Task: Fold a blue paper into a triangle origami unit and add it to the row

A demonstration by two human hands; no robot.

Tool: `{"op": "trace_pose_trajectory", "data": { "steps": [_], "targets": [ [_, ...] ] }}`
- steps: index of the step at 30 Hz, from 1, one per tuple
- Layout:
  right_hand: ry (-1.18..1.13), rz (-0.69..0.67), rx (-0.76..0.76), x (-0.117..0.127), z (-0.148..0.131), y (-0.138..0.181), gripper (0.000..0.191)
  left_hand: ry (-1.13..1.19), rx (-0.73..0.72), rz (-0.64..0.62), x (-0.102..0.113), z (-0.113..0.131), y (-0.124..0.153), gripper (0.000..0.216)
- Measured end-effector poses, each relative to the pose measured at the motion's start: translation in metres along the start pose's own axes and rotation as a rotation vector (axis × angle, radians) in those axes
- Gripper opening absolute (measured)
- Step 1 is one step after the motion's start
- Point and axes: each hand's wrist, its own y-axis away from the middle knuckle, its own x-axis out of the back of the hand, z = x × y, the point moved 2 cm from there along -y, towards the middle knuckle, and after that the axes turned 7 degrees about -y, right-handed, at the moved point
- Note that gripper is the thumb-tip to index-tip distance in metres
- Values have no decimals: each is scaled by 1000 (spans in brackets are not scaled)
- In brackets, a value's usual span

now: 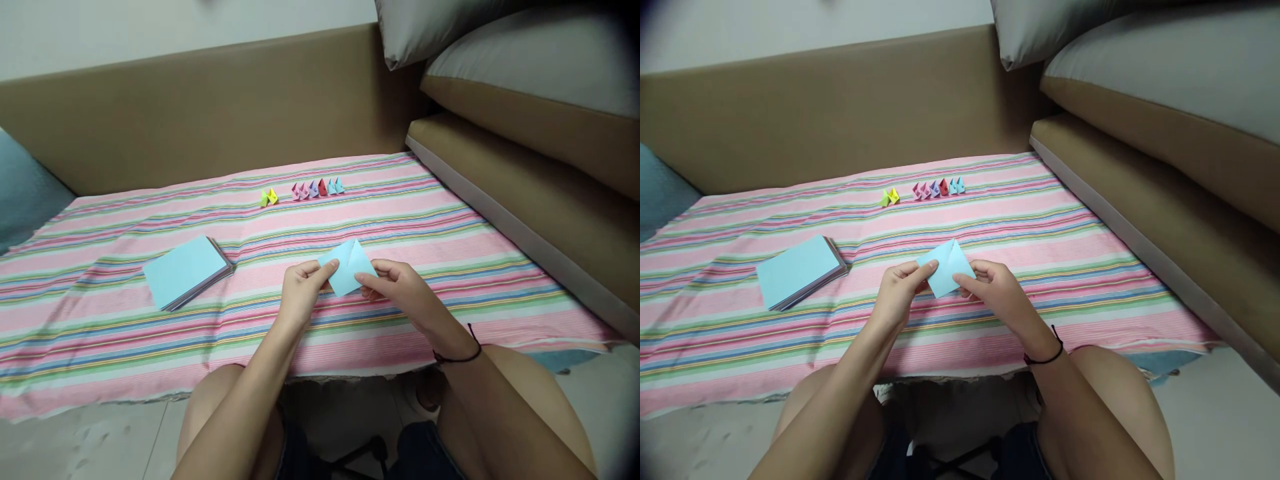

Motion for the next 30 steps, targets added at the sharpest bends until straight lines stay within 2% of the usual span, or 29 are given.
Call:
{"op": "trace_pose_trajectory", "data": {
  "steps": [9, 14, 18, 23, 30],
  "targets": [
    [-33, 42, -12, -7, 5, -2, 23, -46, -71, 47, -3, -1, 4, 34],
    [-84, 133, 46, -9, 5, -1, 15, -61, -89, -4, -10, -1, 7, 32],
    [-51, 128, 68, -8, 7, -1, 18, -81, -88, -18, -13, 0, 8, 30],
    [58, 114, 93, -3, 3, -2, 16, -91, -55, 16, -11, 0, 6, 32],
    [67, 174, 87, 16, -3, -3, 13, -12, -31, 61, -3, 2, 1, 18]
  ]
}}
